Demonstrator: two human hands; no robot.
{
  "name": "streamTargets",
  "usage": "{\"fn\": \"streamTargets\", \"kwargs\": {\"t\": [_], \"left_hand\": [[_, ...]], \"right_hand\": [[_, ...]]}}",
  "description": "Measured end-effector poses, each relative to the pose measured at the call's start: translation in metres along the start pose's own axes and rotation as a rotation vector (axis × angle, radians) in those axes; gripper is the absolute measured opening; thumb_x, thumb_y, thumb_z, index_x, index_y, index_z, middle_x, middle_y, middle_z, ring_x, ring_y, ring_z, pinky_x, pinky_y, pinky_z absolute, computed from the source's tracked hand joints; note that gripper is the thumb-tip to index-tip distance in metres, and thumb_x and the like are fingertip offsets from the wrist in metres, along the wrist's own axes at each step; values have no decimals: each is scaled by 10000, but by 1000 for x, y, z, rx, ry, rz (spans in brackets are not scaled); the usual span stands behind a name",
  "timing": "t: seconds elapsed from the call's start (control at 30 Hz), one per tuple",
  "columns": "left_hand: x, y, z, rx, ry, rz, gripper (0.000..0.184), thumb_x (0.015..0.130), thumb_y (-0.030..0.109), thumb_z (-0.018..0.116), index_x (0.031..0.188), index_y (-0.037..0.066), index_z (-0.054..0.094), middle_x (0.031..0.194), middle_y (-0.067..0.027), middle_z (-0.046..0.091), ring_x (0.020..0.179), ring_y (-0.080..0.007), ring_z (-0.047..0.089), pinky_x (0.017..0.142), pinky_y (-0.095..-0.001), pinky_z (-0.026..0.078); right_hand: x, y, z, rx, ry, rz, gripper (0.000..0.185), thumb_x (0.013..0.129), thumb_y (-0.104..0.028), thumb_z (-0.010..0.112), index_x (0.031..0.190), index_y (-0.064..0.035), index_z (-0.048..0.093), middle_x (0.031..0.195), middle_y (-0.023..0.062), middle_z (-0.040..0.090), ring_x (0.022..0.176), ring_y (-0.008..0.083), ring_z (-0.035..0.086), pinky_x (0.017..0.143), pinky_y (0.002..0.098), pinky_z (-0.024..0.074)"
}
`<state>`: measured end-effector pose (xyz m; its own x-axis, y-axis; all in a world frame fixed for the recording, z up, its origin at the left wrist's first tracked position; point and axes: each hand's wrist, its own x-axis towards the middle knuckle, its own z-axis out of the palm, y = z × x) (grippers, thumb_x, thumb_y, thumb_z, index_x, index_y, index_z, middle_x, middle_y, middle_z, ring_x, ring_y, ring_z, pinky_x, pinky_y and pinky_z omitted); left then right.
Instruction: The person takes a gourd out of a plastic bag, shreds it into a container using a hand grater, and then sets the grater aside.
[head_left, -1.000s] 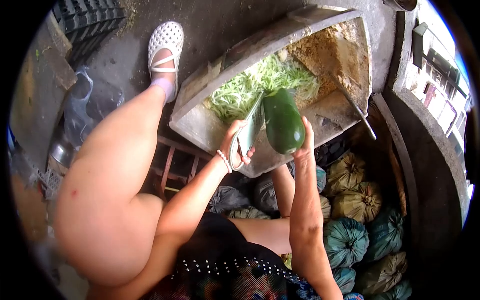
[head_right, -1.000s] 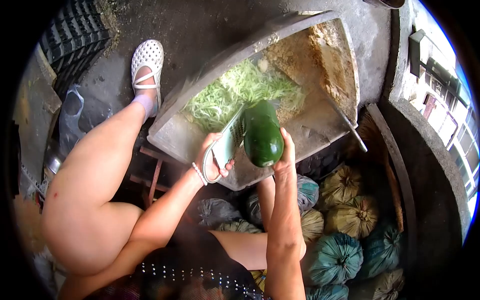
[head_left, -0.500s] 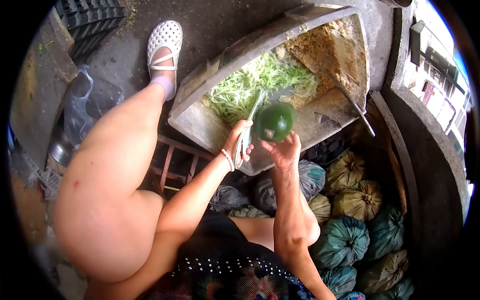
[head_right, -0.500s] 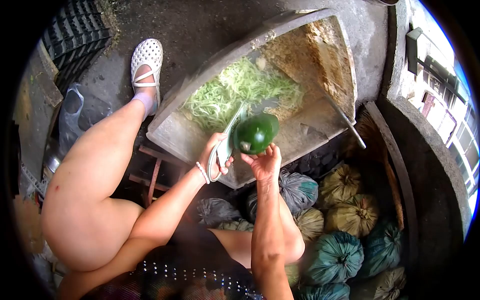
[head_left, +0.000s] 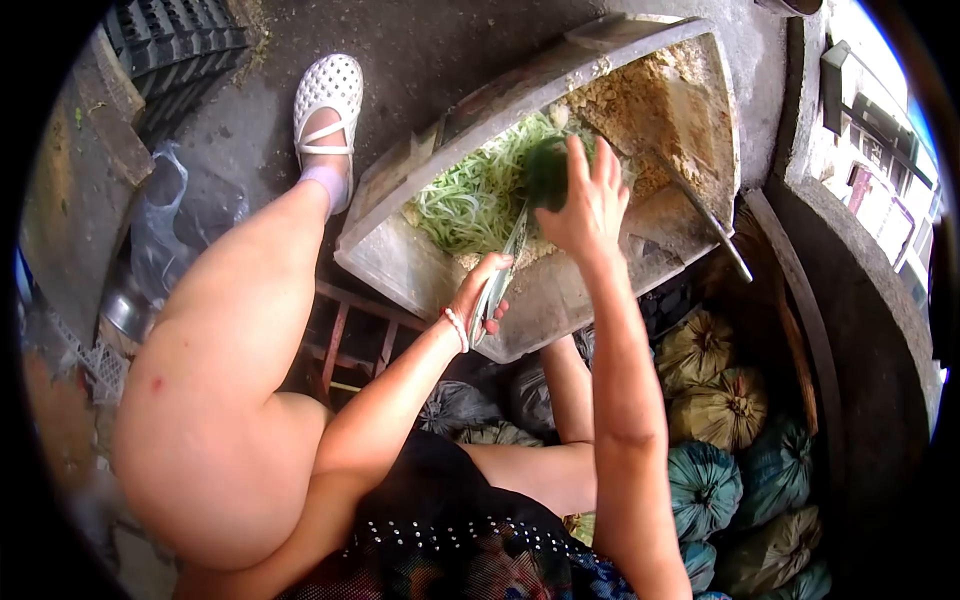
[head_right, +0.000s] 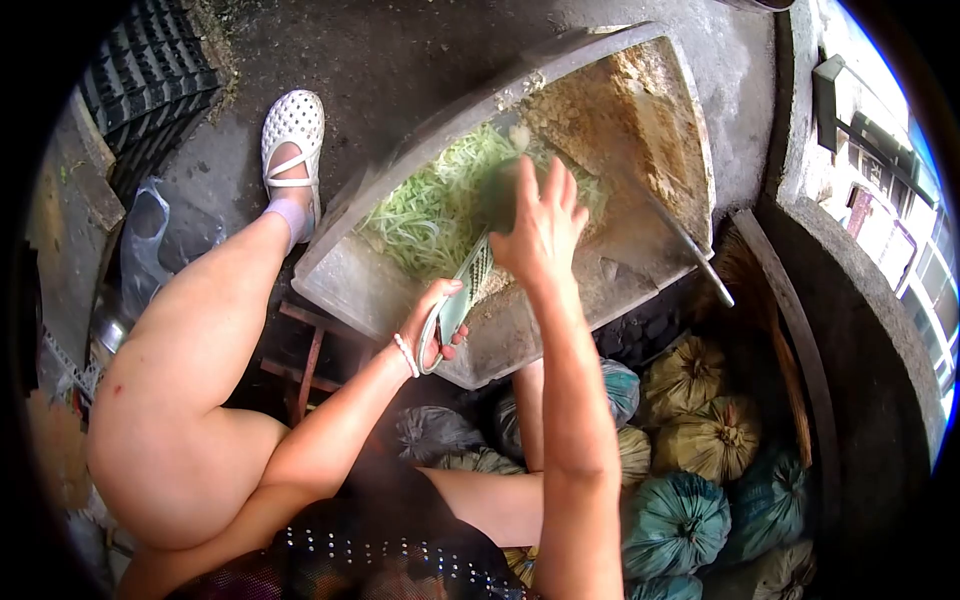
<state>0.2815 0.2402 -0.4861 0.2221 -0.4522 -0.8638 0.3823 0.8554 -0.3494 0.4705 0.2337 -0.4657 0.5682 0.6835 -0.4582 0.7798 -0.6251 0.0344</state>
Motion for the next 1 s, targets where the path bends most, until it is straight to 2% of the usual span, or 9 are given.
{"fn": "streamTargets", "kwargs": {"t": [0.2, 0.33, 0.47, 0.57, 0.6, 0.7, 0.87, 0.93, 1.0], "left_hand": [[0, -1, 2, -1, -13, -4, 595, 724, 630, 614, 965, 94, 528, 670, -60, 525, 544, -128, 510, 375, -236, 341], [2, -4, 1, -23, -6, 11, 593, 726, 631, 611, 959, 91, 527, 674, -64, 529, 543, -132, 513, 375, -242, 347], [1, -5, 4, -36, -1, 24, 633, 729, 608, 629, 1041, 72, 503, 703, -66, 523, 540, -126, 511, 352, -240, 340], [5, -6, -2, -15, -21, 48, 624, 732, 606, 628, 1056, 89, 497, 687, -64, 516, 529, -126, 510, 342, -242, 337], [5, -3, -6, -28, -38, 0, 611, 738, 604, 623, 1050, 95, 495, 683, -64, 514, 528, -127, 509, 342, -241, 337], [1, 4, -6, -30, -41, 15, 558, 756, 583, 617, 1006, 97, 508, 677, -73, 519, 521, -135, 512, 342, -244, 331], [3, 12, -5, -15, -33, -23, 515, 753, 566, 630, 965, 110, 522, 669, -64, 524, 519, -131, 510, 342, -245, 319], [3, 12, -6, -13, -30, -27, 504, 748, 563, 635, 953, 116, 521, 664, -56, 524, 524, -129, 504, 347, -247, 325], [2, 15, -7, -23, -45, -46, 524, 744, 571, 632, 963, 108, 518, 671, -63, 523, 537, -133, 500, 353, -247, 331]], "right_hand": [[58, 8, 9, -2, -485, -59, 842, 510, -217, 872, 1200, -3, 440, 1126, 209, 560, 1067, 409, 564, 894, 443, 517], [26, 46, -12, 105, -140, 215, 640, 666, -113, 747, 1206, 33, 436, 1069, 259, 563, 954, 401, 607, 828, 460, 534], [-19, 53, -22, 195, -230, 264, 610, 708, -99, 698, 1258, -12, 449, 1132, 255, 546, 1024, 407, 585, 844, 457, 514], [-3, 46, -16, -3, -92, -155, 756, 724, -58, 685, 1418, -134, 395, 1449, 189, 375, 1350, 342, 367, 1022, 489, 383], [5, 41, -14, 4, -104, -156, 756, 724, -58, 685, 1418, -134, 395, 1449, 189, 375, 1350, 342, 367, 1022, 489, 383], [36, 30, 2, -674, -247, -780, 582, 787, -132, 663, 1341, -144, 487, 1407, 105, 438, 1353, 269, 360, 1072, 549, 258], [70, 44, 30, -654, -172, -1101, 495, 741, -222, 727, 1192, -108, 557, 1212, 57, 549, 1237, 229, 442, 1012, 496, 324], [79, 34, 12, -678, -521, -1144, 609, 633, -290, 813, 1154, -105, 558, 1116, 60, 551, 1128, 224, 486, 948, 468, 365], [73, 40, 15, -675, -503, -1147, 753, 511, -312, 871, 1156, -89, 552, 1063, 86, 542, 1067, 233, 500, 856, 447, 414]]}}
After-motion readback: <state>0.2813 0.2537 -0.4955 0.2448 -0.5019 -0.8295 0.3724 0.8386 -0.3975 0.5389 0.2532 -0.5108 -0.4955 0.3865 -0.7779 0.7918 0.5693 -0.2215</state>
